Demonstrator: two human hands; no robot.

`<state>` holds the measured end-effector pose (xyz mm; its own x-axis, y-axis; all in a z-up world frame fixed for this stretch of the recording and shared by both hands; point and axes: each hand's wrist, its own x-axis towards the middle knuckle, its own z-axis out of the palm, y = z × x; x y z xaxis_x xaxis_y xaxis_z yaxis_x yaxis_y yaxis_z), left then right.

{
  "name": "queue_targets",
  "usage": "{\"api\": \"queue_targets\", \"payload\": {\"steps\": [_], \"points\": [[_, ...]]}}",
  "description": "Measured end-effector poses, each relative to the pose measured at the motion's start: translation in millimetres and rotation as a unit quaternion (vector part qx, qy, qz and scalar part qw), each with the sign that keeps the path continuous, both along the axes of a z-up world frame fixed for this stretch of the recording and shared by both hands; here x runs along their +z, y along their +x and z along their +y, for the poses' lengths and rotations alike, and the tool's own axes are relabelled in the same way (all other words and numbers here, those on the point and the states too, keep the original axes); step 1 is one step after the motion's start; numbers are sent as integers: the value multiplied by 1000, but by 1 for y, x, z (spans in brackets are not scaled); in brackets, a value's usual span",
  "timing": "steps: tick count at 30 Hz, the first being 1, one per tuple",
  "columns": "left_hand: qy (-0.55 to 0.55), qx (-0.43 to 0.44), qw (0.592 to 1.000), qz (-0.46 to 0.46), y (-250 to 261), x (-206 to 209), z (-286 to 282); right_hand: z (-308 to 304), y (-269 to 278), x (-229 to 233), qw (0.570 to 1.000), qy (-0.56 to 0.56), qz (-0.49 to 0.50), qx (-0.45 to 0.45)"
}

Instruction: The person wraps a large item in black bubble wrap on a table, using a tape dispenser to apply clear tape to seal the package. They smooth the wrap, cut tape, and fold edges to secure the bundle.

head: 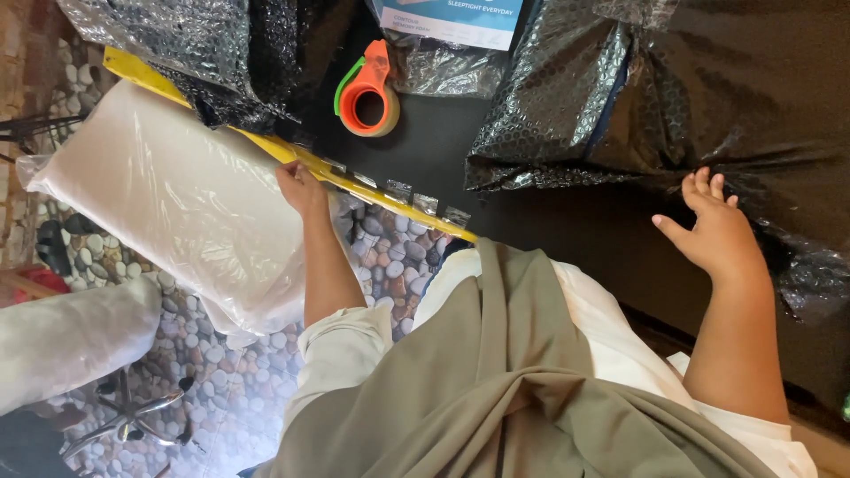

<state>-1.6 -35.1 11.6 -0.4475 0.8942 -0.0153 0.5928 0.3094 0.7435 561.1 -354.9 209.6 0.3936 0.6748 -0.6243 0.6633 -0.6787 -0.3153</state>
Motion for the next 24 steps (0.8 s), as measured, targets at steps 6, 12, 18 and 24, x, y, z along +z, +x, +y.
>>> {"api": "queue_targets", "payload": {"steps": [6,12,18,24], "points": [[117,-104,987,37,1,-30,4,-5,4,-4,1000,12,4,3],[186,-69,980,-20,18,34,-2,-4,3,0,1000,20,6,-6],[202,-208,957,29,20,143,-19,-19,7,-5,995,90,31,-19],[4,-433,901,-25,120,277,-72,-48,24,-45,962,272,28,9]]}}
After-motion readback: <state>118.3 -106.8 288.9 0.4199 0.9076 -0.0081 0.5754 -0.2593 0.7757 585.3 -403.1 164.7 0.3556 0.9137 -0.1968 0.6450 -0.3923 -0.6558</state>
